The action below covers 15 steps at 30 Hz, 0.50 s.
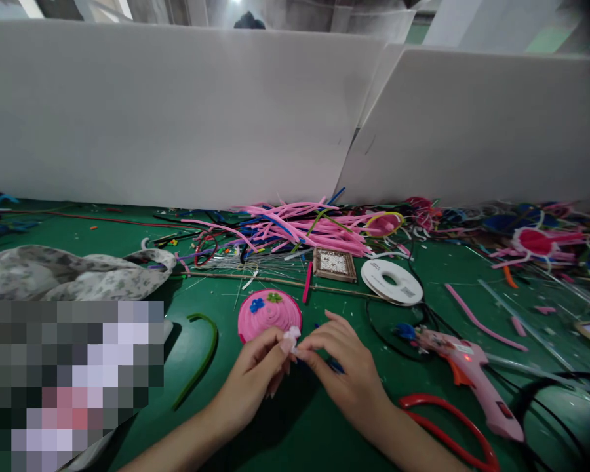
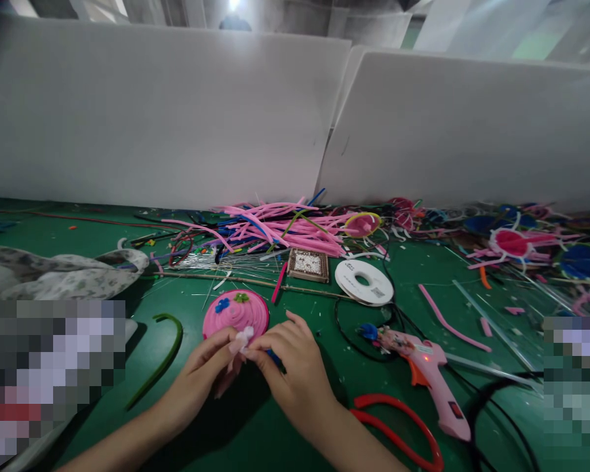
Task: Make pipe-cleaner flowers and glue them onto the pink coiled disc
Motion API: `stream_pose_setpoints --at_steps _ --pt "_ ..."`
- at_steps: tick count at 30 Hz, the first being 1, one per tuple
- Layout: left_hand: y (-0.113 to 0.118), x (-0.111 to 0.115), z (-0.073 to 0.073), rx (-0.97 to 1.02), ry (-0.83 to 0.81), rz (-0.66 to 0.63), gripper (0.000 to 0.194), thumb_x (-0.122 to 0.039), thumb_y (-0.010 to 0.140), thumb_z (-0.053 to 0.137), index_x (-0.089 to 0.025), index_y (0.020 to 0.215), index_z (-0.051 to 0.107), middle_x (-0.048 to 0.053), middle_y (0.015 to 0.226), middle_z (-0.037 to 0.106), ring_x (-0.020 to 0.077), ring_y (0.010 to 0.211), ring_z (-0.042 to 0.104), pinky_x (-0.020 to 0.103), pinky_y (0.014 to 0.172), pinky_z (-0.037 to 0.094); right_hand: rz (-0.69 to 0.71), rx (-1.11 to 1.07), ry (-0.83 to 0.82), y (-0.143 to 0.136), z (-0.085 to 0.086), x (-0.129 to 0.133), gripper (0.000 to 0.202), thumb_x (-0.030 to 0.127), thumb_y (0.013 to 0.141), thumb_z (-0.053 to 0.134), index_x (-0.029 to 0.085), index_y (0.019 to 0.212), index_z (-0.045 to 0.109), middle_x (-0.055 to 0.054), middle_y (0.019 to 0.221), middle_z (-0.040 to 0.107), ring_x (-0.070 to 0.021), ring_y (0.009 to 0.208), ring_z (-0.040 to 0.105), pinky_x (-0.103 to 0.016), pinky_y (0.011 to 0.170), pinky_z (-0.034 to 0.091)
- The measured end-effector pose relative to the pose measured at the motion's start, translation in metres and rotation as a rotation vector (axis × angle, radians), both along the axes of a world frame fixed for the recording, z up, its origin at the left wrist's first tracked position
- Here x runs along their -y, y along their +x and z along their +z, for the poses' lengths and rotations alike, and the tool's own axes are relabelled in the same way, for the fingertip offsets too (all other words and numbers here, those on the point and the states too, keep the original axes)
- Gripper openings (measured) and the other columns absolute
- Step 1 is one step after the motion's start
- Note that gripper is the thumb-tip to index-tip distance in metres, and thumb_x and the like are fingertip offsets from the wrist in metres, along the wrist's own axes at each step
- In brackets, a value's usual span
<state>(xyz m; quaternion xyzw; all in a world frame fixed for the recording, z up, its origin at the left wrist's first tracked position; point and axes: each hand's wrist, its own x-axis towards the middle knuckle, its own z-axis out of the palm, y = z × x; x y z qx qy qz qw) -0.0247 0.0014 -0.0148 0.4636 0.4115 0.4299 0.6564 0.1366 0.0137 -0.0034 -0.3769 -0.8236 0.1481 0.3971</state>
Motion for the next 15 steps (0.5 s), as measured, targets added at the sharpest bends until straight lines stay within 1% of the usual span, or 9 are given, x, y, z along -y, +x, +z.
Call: stream_pose_setpoints --at_steps 3,5,7,8,10,12,14,15 --pt "-0.001 0.0 0.0 -0.019 0.003 -0.031 0.035 -0.047 0.086 0.05 -0.018 0.069 0.046 -0.008 0.053 0.038 0.0052 0.042 0.029 0.017 0.038 0.021 0.006 0.018 -0.001 0.0 0.0 0.002 0.008 0.018 0.088 0.056 0.023 0.082 0.056 0.004 0.072 0.063 -0.0122 0.071 0.058 -0.043 0.099 0.03" --pt "-0.003 0.0 0.0 -0.044 0.027 -0.058 0.034 -0.046 0.087 0.049 -0.018 0.069 0.046 -0.008 0.053 0.035 0.0057 0.044 0.027 0.018 0.039 0.02 0.006 0.014 -0.058 0.0 0.001 0.002 0.009 0.019 0.088 0.055 0.022 0.079 0.056 0.004 0.072 0.063 -0.0122 0.072 0.058 -0.043 0.1 0.03" --pt "-0.004 0.001 0.001 -0.069 0.056 -0.087 0.034 -0.045 0.089 0.048 -0.017 0.07 0.045 -0.008 0.055 0.035 0.0062 0.047 0.028 0.018 0.041 0.021 0.001 -0.019 -0.169 0.0 0.004 0.002 0.013 0.022 0.088 0.054 0.021 0.076 0.056 0.004 0.071 0.061 -0.0124 0.071 0.058 -0.04 0.097 0.034" --pt "-0.005 0.002 0.002 -0.084 0.074 -0.101 0.033 -0.045 0.089 0.047 -0.017 0.071 0.046 -0.007 0.057 0.036 0.0065 0.048 0.029 0.019 0.043 0.022 -0.001 -0.04 -0.239 0.0 0.005 0.002 0.015 0.024 0.088 0.054 0.021 0.073 0.056 0.003 0.071 0.061 -0.0127 0.071 0.058 -0.037 0.092 0.038" --pt "-0.007 0.003 0.005 -0.117 0.113 -0.134 0.033 -0.044 0.091 0.046 -0.017 0.072 0.047 -0.006 0.061 0.038 0.0068 0.051 0.031 0.019 0.045 0.025 0.011 -0.096 -0.397 0.0 0.009 0.001 0.021 0.032 0.087 0.054 0.02 0.069 0.056 0.002 0.069 0.059 -0.0132 0.069 0.057 -0.029 0.077 0.045" --pt "-0.008 0.004 0.007 -0.142 0.143 -0.164 0.033 -0.044 0.091 0.045 -0.016 0.073 0.048 -0.005 0.063 0.041 0.0069 0.052 0.033 0.019 0.046 0.027 0.048 -0.179 -0.555 0.0 0.013 0.001 0.027 0.039 0.086 0.055 0.019 0.069 0.058 0.002 0.069 0.059 -0.013 0.068 0.056 -0.024 0.065 0.045" --pt "-0.009 0.005 0.007 -0.141 0.153 -0.18 0.034 -0.046 0.09 0.045 -0.016 0.074 0.049 -0.005 0.062 0.04 0.0069 0.051 0.033 0.019 0.046 0.027 0.089 -0.265 -0.677 -0.001 0.015 0.0 0.029 0.044 0.084 0.055 0.018 0.072 0.06 0.002 0.068 0.06 -0.0124 0.067 0.056 -0.022 0.063 0.046" --pt "-0.009 0.005 0.007 -0.134 0.152 -0.181 0.035 -0.048 0.09 0.045 -0.017 0.074 0.049 -0.005 0.062 0.04 0.0067 0.05 0.033 0.019 0.045 0.026 0.1 -0.291 -0.711 -0.001 0.016 0.0 0.03 0.046 0.083 0.056 0.018 0.072 0.061 0.002 0.068 0.06 -0.0123 0.066 0.057 -0.022 0.063 0.046"
